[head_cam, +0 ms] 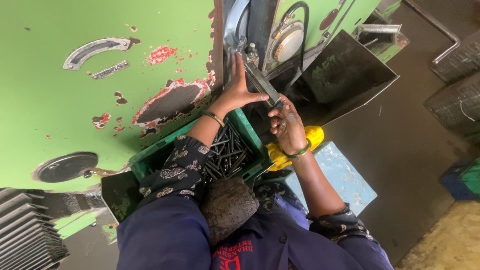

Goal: The person repeatedly picks small metal rods from a green bin and presses them against a rotating grinding wheel. The person holds the rods with both hands, grinds them, and returns them to the bin. The process is repeated continuously throughout the clip.

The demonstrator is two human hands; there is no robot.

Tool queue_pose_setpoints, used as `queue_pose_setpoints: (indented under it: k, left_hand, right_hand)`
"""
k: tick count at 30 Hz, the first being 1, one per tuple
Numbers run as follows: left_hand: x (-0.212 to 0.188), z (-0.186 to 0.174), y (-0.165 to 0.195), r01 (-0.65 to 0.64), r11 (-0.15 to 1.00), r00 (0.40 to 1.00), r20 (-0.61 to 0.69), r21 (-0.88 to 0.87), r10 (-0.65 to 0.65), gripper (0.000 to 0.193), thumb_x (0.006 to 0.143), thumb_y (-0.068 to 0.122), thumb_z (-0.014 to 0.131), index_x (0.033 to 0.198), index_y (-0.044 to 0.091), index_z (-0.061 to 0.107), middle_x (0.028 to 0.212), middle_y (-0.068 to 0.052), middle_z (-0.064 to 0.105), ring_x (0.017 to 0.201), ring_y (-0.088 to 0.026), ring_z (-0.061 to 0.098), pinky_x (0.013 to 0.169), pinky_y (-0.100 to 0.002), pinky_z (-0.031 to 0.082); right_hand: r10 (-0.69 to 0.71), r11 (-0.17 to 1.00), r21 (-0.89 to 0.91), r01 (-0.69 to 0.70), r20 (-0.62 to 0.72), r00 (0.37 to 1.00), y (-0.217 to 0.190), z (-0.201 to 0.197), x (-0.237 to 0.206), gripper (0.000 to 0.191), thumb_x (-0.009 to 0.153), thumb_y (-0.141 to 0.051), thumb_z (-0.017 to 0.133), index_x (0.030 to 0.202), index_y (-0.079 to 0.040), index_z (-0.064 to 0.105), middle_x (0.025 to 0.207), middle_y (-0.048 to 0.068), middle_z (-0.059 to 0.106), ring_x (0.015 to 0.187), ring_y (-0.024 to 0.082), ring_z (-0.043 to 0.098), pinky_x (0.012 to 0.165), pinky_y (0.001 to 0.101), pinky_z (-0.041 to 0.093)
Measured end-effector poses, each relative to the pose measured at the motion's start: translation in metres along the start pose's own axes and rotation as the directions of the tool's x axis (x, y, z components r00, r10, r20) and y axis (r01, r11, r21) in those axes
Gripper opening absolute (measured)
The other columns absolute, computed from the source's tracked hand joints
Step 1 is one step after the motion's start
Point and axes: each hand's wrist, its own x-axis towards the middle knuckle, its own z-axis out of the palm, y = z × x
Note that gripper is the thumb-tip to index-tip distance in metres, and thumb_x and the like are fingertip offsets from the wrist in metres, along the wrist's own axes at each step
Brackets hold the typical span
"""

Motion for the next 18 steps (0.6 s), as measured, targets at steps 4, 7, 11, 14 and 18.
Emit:
queue_pose_setpoints:
  k: [4, 7, 11, 14, 18]
  left_hand:
    - [-0.001, -0.001, -0.002, -0.005, 0.999, 1.000, 0.025, -0.041, 0.006, 0.149, 0.075, 0.059, 0.089, 0.155, 0.004, -0.024, 0.164, -0.031, -0.021, 0.155, -0.044, -0.017, 0.126, -0.054, 0.004]
    - [-0.002, 0.000, -0.008, 0.003, 0.994, 1.000, 0.027, -0.108, 0.000, 0.133, 0.089, 0.055, 0.080, 0.161, 0.004, -0.021, 0.171, -0.030, -0.014, 0.160, -0.043, -0.012, 0.130, -0.052, 0.004]
    - [-0.003, 0.002, -0.013, -0.004, 0.992, 1.000, 0.014, -0.123, 0.006, 0.118, 0.099, 0.049, 0.072, 0.162, 0.004, -0.017, 0.173, -0.030, -0.009, 0.161, -0.043, -0.009, 0.130, -0.051, 0.006]
    - [-0.003, 0.005, -0.015, -0.025, 0.991, 1.000, -0.006, -0.135, 0.024, 0.110, 0.103, 0.044, 0.069, 0.163, 0.006, -0.015, 0.174, -0.029, -0.005, 0.161, -0.044, -0.005, 0.131, -0.049, 0.008]
    - [-0.003, 0.009, -0.019, -0.099, 0.987, 0.994, -0.054, -0.125, 0.093, 0.103, 0.110, 0.040, 0.065, 0.164, 0.009, -0.017, 0.174, -0.029, -0.001, 0.164, -0.040, 0.004, 0.133, -0.044, 0.014]
  right_hand:
    - [0.005, 1.000, 0.017, -0.005, 0.008, 1.000, 0.000, 0.001, 0.000, 0.045, 0.110, -0.035, 0.048, 0.149, -0.014, 0.043, 0.097, 0.002, 0.066, 0.074, 0.010, 0.057, 0.061, 0.0247, 0.046]
    - [0.007, 1.000, 0.017, -0.008, 0.009, 1.000, -0.001, 0.001, 0.000, 0.044, 0.110, -0.034, 0.048, 0.148, -0.013, 0.044, 0.098, 0.002, 0.066, 0.075, 0.010, 0.057, 0.062, 0.0249, 0.046]
    - [0.011, 1.000, 0.005, -0.011, 0.005, 1.000, 0.000, -0.002, 0.000, 0.044, 0.110, -0.035, 0.047, 0.148, -0.014, 0.044, 0.097, 0.002, 0.065, 0.074, 0.010, 0.057, 0.061, 0.0248, 0.047]
    - [-0.004, 1.000, -0.004, 0.004, 0.009, 1.000, 0.003, -0.007, 0.002, 0.042, 0.109, -0.036, 0.047, 0.144, -0.014, 0.046, 0.098, 0.003, 0.066, 0.074, 0.011, 0.059, 0.059, 0.0247, 0.047]
    - [-0.002, 1.000, -0.004, 0.002, 0.001, 1.000, 0.006, -0.015, 0.003, 0.037, 0.111, -0.036, 0.050, 0.141, -0.015, 0.048, 0.098, 0.004, 0.066, 0.073, 0.011, 0.058, 0.061, 0.0253, 0.047]
